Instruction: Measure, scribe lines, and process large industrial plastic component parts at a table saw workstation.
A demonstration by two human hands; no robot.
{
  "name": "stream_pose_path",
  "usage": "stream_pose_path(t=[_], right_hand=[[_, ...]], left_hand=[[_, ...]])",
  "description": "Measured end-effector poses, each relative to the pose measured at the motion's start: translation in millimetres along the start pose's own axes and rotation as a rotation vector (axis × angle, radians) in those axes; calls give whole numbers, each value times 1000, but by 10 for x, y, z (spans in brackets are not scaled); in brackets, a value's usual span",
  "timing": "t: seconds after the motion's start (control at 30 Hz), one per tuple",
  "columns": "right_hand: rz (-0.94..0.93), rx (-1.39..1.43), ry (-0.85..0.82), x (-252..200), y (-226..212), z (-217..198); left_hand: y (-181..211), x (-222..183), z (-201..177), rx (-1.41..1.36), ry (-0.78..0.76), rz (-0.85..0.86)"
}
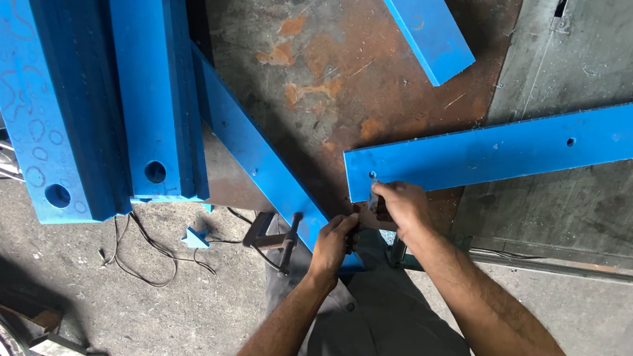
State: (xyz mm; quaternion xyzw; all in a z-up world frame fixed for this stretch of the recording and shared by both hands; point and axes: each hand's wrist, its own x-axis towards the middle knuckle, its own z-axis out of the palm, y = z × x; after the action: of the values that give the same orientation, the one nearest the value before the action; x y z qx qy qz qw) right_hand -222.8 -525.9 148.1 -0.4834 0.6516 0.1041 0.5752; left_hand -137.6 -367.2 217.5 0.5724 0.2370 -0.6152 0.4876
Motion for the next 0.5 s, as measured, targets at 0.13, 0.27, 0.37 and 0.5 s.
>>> stream_pose_path(t=[0.13,0.27,0.37,0.5], right_hand=[[129,153,2,146,-80,97],[268,302,9,119,-157,181],[281,356,20,18,-154,243],[105,227,97,-103,79,310]], left_hand=[[32,12,-10,-21,2,-29],[-14,85,-44,-39,-23,4],[-51,146,-63,-43,-34,18],[-21,131,-75,-18,-20,17]])
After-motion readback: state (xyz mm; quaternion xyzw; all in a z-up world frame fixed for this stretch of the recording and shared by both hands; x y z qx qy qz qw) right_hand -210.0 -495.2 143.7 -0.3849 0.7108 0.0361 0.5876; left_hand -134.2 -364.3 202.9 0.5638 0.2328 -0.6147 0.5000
